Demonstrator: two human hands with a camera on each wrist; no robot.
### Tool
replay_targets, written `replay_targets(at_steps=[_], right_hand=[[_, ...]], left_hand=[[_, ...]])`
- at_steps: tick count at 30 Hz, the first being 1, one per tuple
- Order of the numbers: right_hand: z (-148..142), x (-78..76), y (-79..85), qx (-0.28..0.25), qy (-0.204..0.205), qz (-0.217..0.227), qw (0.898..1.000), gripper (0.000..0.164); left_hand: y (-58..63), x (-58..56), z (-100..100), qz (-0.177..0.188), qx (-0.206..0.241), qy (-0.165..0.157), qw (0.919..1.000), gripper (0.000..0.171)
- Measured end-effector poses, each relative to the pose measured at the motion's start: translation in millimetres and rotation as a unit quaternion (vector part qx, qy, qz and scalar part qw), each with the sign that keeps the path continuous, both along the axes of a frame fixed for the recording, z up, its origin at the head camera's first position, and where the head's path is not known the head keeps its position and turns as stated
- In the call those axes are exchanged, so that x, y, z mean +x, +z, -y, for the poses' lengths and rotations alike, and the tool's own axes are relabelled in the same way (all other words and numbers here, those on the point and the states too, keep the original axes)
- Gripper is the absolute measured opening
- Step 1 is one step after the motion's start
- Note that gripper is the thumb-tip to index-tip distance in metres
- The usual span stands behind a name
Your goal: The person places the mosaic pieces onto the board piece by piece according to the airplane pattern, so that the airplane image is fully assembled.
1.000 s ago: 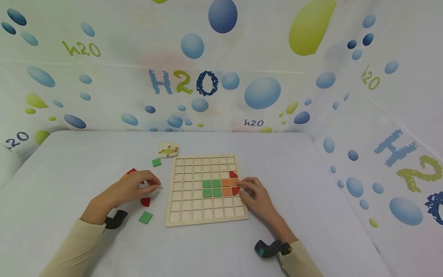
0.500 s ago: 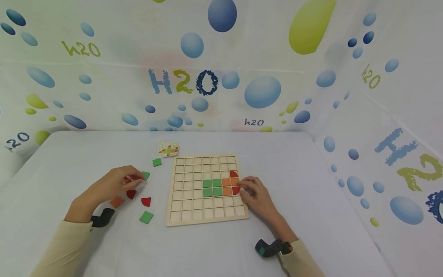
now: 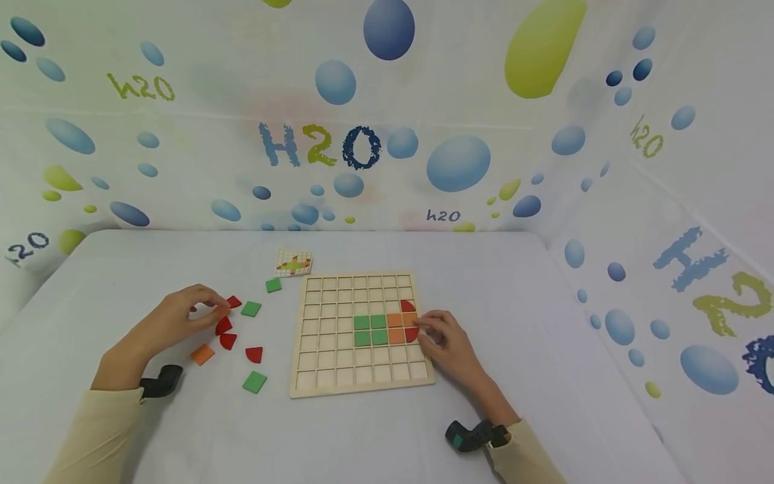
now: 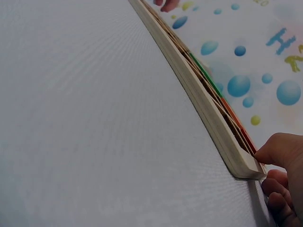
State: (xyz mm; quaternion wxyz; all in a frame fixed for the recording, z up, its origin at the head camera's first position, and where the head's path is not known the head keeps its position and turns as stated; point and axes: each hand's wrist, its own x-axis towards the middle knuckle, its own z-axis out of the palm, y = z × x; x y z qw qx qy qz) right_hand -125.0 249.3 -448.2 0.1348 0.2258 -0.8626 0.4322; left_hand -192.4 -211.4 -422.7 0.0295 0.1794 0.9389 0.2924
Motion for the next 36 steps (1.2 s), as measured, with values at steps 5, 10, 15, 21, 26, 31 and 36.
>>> replay_targets(at_steps=[5, 10, 15, 21, 26, 31, 36], right_hand=[[1, -0.6, -0.5, 0.002, 0.004, -0.008, 1.0, 0.027], [0, -0.9, 0.3, 0.001, 0.001, -0.004, 1.0, 0.027], [0, -1.3, -1.0, 0.003, 0.002, -0.008, 1.0, 0.027], [0, -0.2, -0.8, 0.002, 0.003, -0.008, 1.0, 0.027], [1, 0.7, 0.2, 0.0, 0.003, -0.008, 1.0, 0.027], [1, 0.8, 0.8, 0.003, 0.002, -0.007, 1.0, 0.027], [1, 0.8, 0.5, 0.005, -0.001, -0.001, 1.0, 0.027]], left_hand=[[-5.9, -0.7, 6, 0.002, -0.011, -0.001, 0.9999, 0.022], [-9.1, -3.3, 8, -0.008, -0.014, -0.01, 0.9998, 0.024], [-10.8, -4.7, 9, -0.012, -0.019, -0.018, 0.9996, 0.025], [-11.7, -2.0, 8, -0.014, -0.023, 0.001, 0.9996, 0.025], [-11.2, -0.3, 8, 0.0, -0.03, 0.019, 0.9994, 0.03], [-9.4, -0.5, 7, 0.021, -0.032, 0.021, 0.999, 0.036], [-8.6, 0.7, 7, 0.023, -0.027, 0.022, 0.9991, 0.039]])
